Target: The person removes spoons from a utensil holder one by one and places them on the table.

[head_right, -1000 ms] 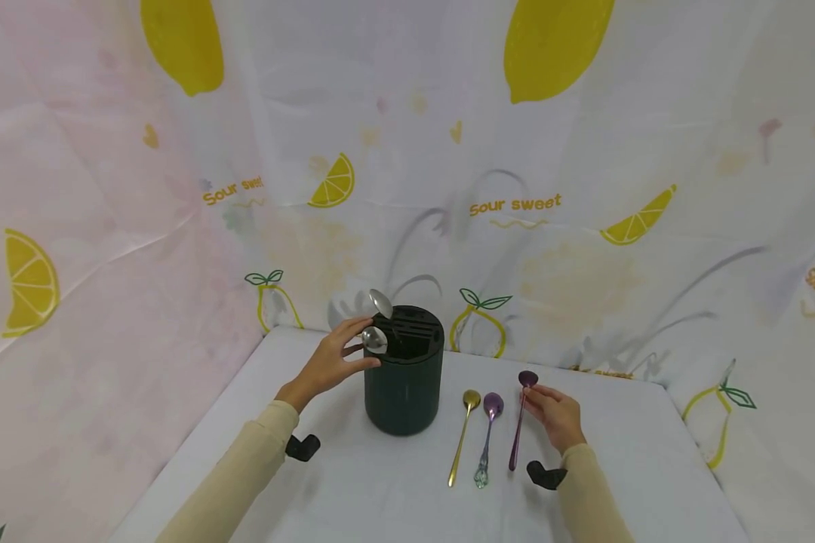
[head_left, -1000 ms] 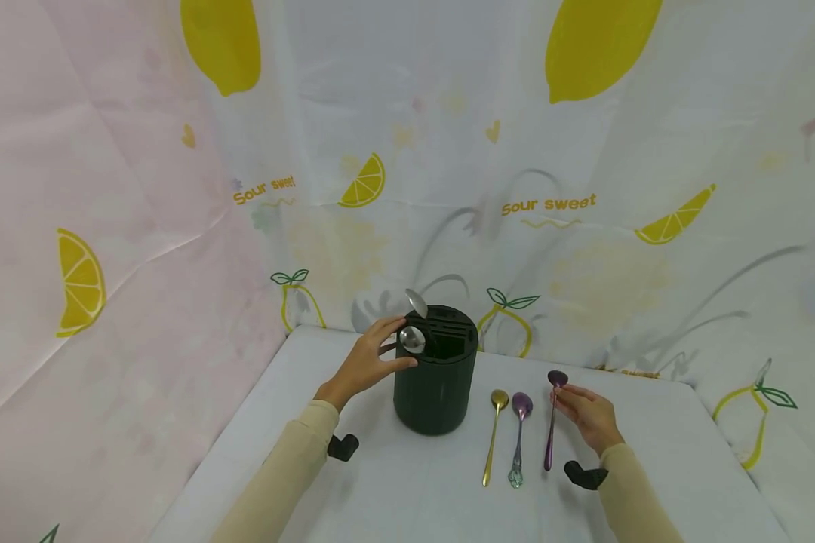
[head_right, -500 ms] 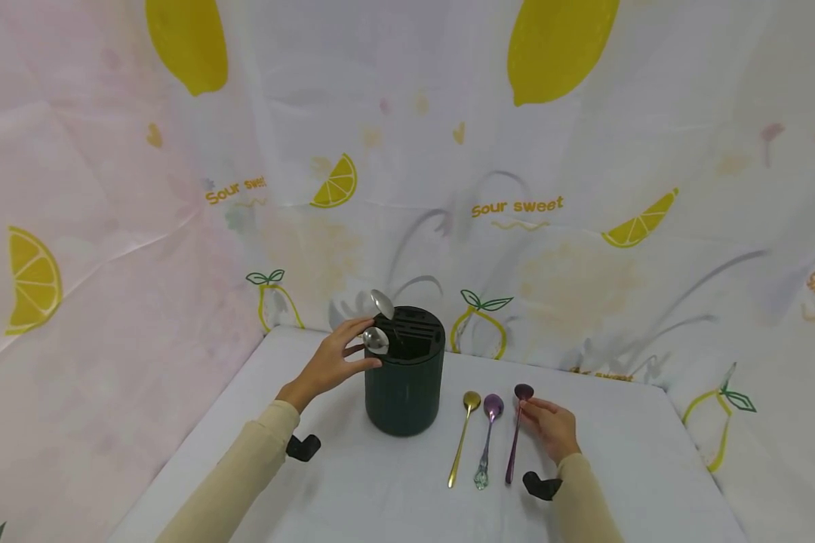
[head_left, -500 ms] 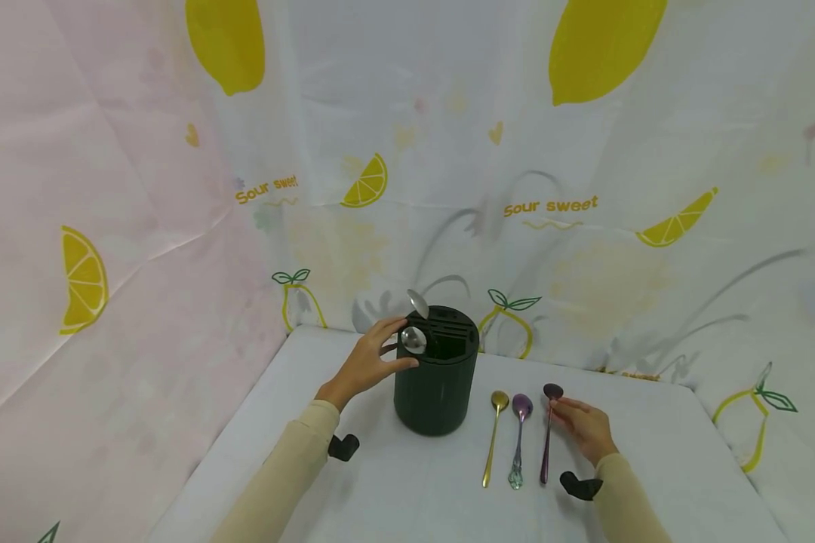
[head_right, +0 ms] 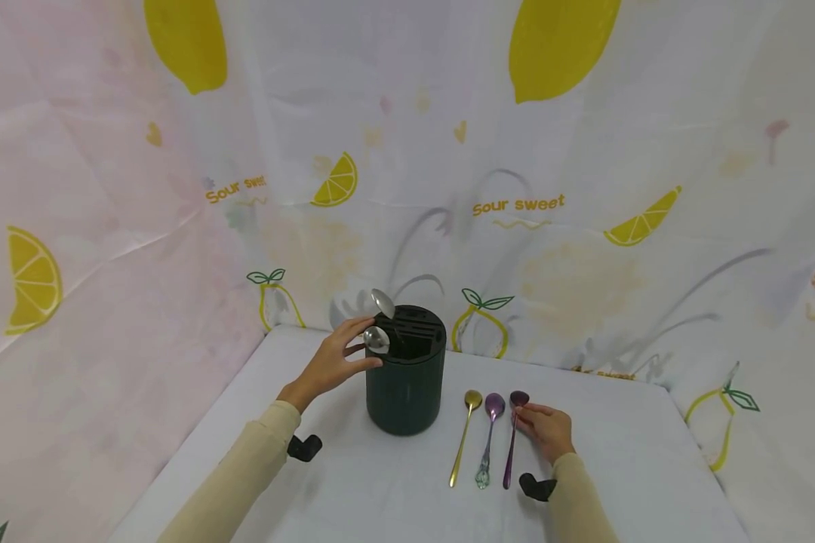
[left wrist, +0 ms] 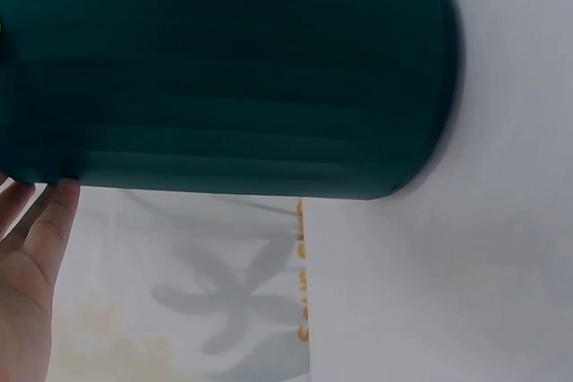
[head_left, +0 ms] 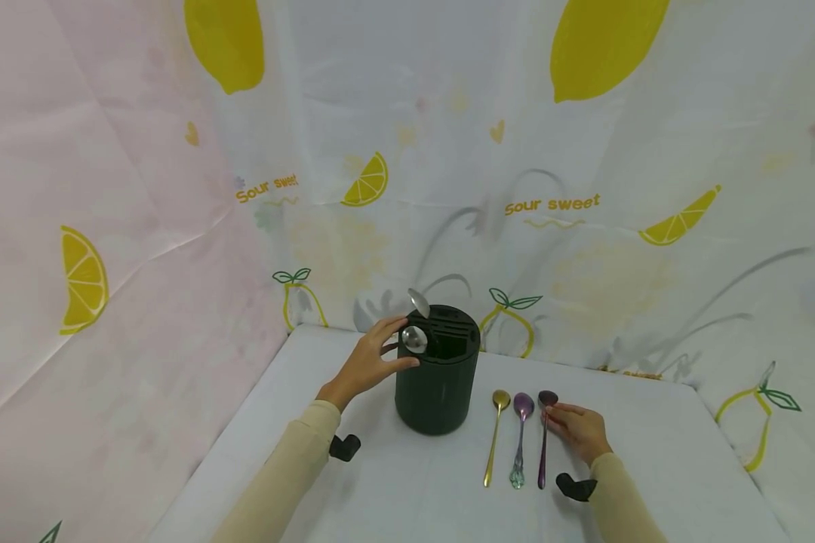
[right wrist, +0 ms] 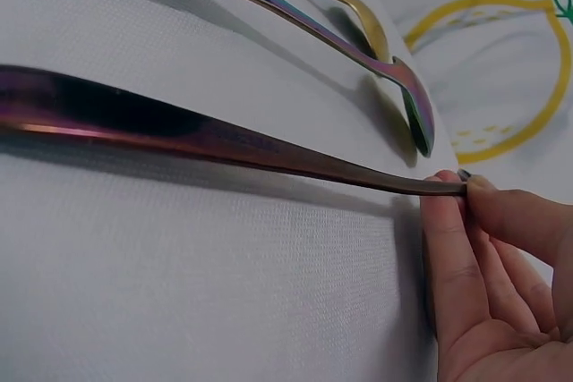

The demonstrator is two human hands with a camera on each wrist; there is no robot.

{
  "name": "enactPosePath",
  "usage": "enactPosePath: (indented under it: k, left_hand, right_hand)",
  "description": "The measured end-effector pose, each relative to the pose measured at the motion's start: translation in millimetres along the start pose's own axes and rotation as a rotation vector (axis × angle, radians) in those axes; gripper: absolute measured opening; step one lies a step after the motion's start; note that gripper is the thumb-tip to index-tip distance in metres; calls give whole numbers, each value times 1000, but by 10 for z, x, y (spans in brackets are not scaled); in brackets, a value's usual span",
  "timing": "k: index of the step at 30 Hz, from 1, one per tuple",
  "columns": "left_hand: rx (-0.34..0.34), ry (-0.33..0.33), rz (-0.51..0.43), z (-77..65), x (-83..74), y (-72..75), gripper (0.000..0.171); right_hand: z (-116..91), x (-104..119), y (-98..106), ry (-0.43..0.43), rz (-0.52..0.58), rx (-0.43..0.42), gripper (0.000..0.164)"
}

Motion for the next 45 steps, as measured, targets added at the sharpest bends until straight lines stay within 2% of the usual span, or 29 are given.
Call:
enactPosePath:
  k: [6,16,24,31,38,45]
  left_hand:
    - [-4,-3,4,7,-9,7,83]
    - [-2,6,1,1,-17,1,83]
    - [-7,9,7,-3,-8,4,82]
    - [-4,7,-1,-6,-16,3,83]
    - [1,8,-2,-2,-33,3,82]
    - [2,13,-9,4,-10,0,83]
  right_hand:
    - [29,22,2,14,-56,-12,42]
    - [93,-26,53,-5,-162,-45,43]
    - [25,24,80,30,-216,-68,33]
    - [-62,76,94,52,-295,-79,31]
    - [-58,99,138,82,-312,-75,30]
    - [-75,164,193,98,-394,-103,28]
Point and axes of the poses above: each hand's wrist, its own z-axis towards the middle knuckle, its own y-axis out of the back of the hand, x = y × z, the point moved 8 cm from there along z, towards the middle knuckle, and after that the axes turned 15 degrees about -z, right-handed, at the moved point
